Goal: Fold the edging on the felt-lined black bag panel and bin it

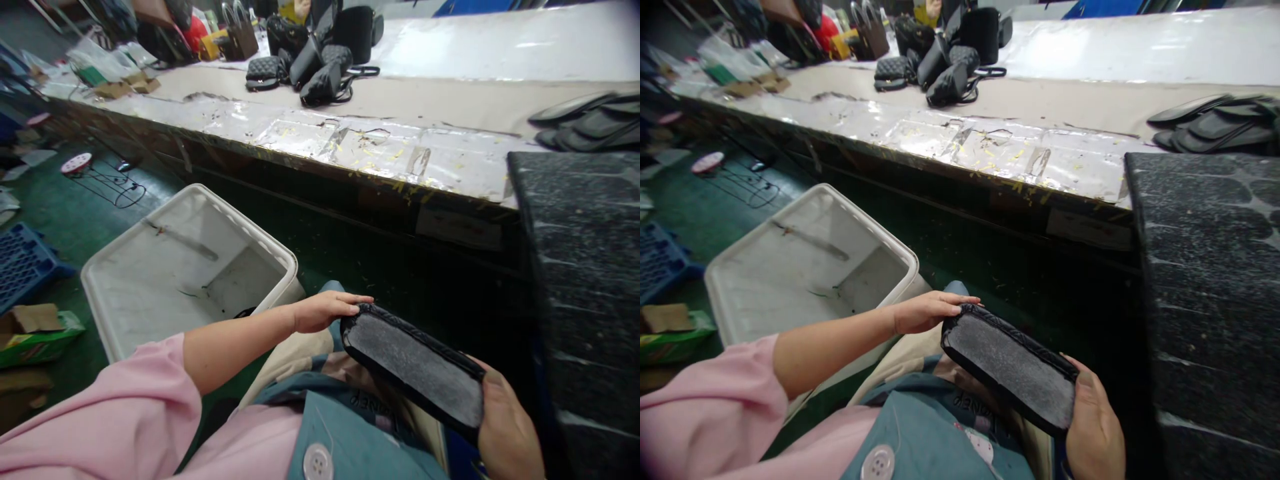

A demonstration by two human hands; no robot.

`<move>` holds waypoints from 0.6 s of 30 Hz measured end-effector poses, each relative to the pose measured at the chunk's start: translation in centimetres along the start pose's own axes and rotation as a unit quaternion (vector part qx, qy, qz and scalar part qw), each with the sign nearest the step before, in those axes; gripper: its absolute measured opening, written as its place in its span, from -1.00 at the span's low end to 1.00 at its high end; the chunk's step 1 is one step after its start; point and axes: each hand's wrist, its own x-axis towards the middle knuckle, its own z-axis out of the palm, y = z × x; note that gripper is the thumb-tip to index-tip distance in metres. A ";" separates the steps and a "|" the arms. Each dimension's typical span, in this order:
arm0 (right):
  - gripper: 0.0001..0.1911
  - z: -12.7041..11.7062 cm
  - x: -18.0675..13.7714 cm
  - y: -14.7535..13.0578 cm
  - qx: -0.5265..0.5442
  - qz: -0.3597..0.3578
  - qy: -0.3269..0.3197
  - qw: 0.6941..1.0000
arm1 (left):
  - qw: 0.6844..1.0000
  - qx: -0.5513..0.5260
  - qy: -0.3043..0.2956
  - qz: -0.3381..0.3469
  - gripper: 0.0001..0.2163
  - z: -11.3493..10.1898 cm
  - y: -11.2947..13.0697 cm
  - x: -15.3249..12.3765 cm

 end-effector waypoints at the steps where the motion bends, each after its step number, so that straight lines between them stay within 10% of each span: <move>1: -0.36 0.0 0.0 0.1 0.000 -0.002 -0.001 1.000 | 1.000 0.011 0.003 0.002 -0.54 0.2 0.1 -0.1; 18: -0.41 0.3 -0.3 -0.1 0.037 -0.002 -0.007 0.999 | 0.986 0.100 0.114 -0.069 -0.62 1.8 2.1 0.3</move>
